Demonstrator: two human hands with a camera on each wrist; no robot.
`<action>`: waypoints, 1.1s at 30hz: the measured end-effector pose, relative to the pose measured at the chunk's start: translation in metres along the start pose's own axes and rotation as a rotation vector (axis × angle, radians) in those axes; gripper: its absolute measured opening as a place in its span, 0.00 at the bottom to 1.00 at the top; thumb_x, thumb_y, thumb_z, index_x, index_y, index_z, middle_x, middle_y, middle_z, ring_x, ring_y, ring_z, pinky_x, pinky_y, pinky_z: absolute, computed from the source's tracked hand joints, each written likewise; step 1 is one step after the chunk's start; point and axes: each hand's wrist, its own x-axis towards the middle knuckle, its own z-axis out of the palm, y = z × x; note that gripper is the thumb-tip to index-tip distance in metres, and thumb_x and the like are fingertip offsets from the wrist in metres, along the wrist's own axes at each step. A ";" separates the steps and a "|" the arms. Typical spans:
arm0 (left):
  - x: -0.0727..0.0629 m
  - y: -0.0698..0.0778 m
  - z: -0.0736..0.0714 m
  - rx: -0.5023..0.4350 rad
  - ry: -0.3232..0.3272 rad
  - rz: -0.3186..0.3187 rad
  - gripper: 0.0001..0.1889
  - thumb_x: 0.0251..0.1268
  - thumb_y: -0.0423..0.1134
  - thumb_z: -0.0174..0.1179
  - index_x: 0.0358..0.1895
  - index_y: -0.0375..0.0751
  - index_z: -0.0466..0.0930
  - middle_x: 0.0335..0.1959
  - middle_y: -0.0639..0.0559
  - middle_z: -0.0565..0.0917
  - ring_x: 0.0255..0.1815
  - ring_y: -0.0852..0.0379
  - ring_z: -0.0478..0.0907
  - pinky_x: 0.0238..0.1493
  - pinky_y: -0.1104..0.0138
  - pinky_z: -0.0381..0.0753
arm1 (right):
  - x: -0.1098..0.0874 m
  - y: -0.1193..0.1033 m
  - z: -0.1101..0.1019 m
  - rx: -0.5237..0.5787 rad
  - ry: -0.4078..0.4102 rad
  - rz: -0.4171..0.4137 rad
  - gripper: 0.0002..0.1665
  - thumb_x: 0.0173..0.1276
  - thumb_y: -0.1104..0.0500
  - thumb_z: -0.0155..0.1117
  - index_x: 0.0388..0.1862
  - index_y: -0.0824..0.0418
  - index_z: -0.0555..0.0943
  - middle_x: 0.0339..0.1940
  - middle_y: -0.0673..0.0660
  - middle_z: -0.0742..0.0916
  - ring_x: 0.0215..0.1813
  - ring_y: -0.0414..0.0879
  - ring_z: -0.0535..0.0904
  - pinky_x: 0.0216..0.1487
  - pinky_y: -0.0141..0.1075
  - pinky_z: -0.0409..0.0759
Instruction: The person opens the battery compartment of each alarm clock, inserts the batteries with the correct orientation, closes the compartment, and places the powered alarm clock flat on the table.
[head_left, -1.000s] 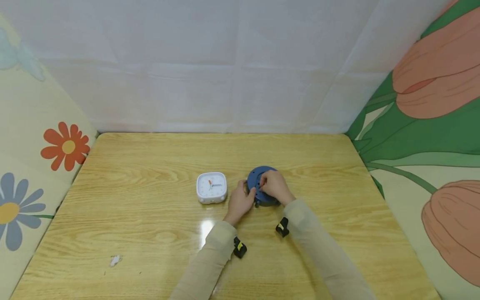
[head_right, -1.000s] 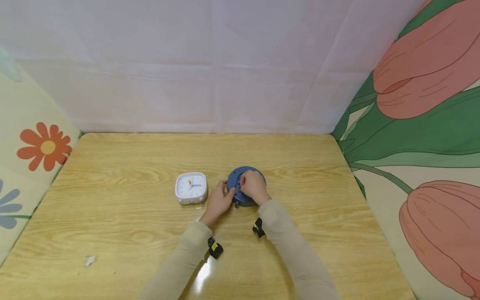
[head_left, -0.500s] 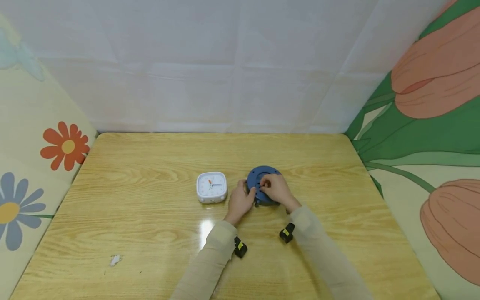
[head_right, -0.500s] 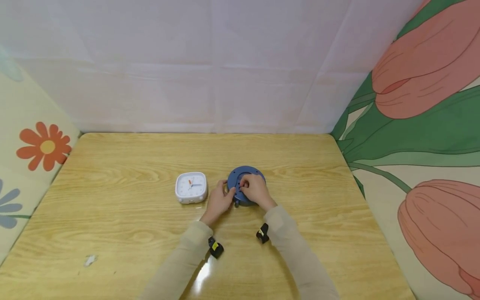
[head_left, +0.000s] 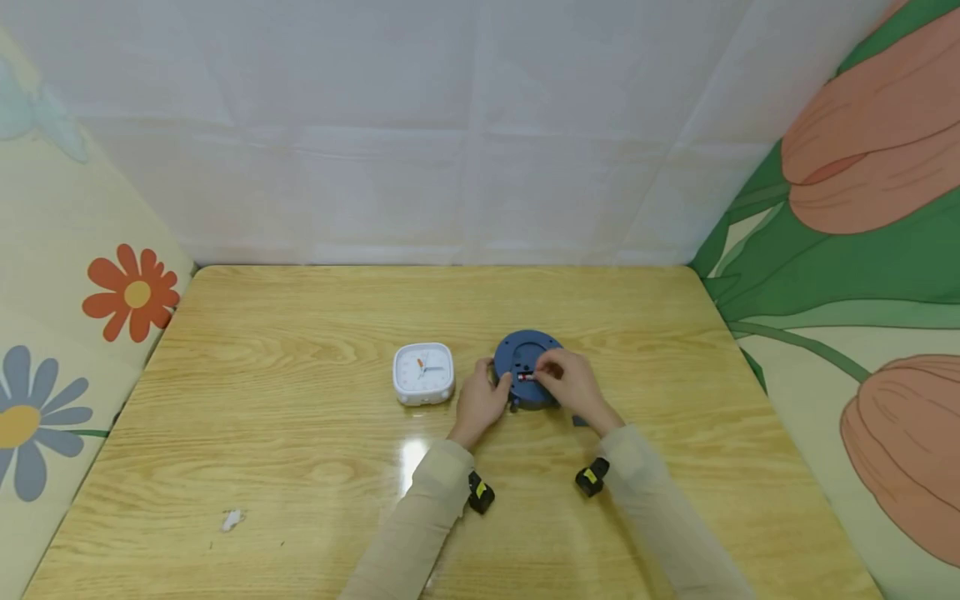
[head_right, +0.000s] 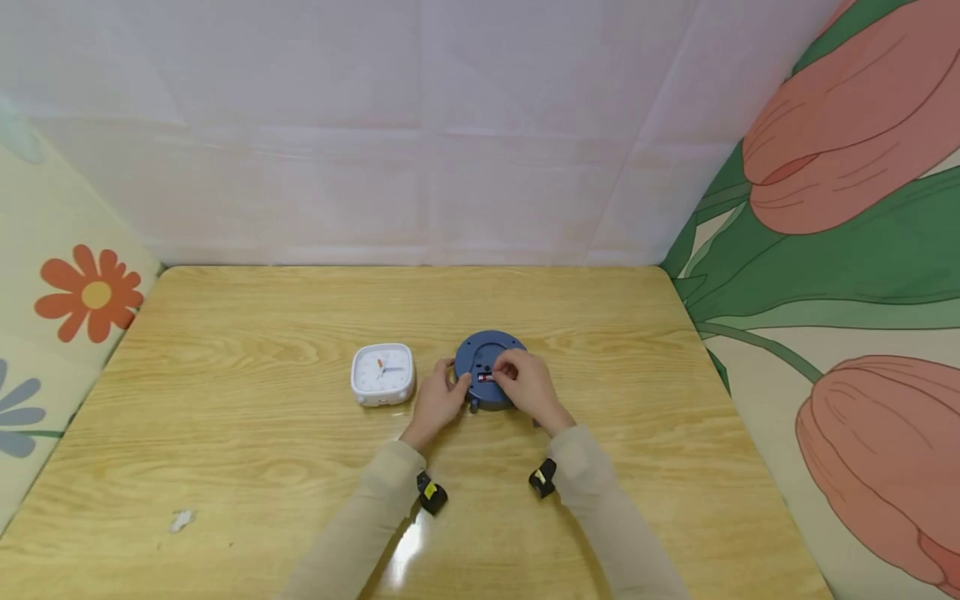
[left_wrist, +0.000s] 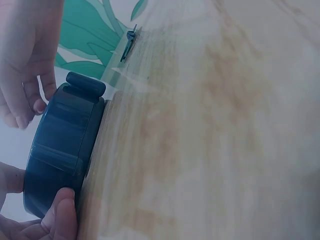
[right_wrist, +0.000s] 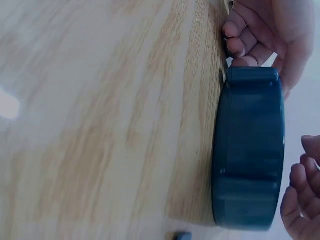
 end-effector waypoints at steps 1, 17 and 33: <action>0.000 0.000 0.000 -0.001 -0.001 -0.001 0.26 0.64 0.45 0.53 0.60 0.33 0.65 0.17 0.52 0.72 0.16 0.60 0.68 0.16 0.68 0.66 | -0.001 0.001 -0.001 0.000 0.004 -0.003 0.04 0.55 0.70 0.65 0.28 0.64 0.79 0.27 0.54 0.81 0.28 0.44 0.73 0.29 0.36 0.73; 0.004 -0.002 0.001 -0.007 -0.035 -0.031 0.26 0.65 0.46 0.52 0.61 0.34 0.64 0.16 0.52 0.73 0.14 0.60 0.68 0.14 0.69 0.65 | -0.016 0.016 -0.025 -0.005 0.097 -0.062 0.05 0.54 0.71 0.66 0.27 0.64 0.79 0.24 0.53 0.81 0.25 0.42 0.73 0.25 0.33 0.73; 0.002 -0.002 0.000 -0.017 -0.048 -0.031 0.27 0.65 0.47 0.51 0.62 0.34 0.63 0.16 0.52 0.73 0.13 0.60 0.67 0.13 0.69 0.64 | -0.035 0.024 -0.040 -0.040 0.145 -0.125 0.05 0.52 0.72 0.66 0.27 0.65 0.80 0.24 0.54 0.82 0.25 0.41 0.73 0.24 0.32 0.75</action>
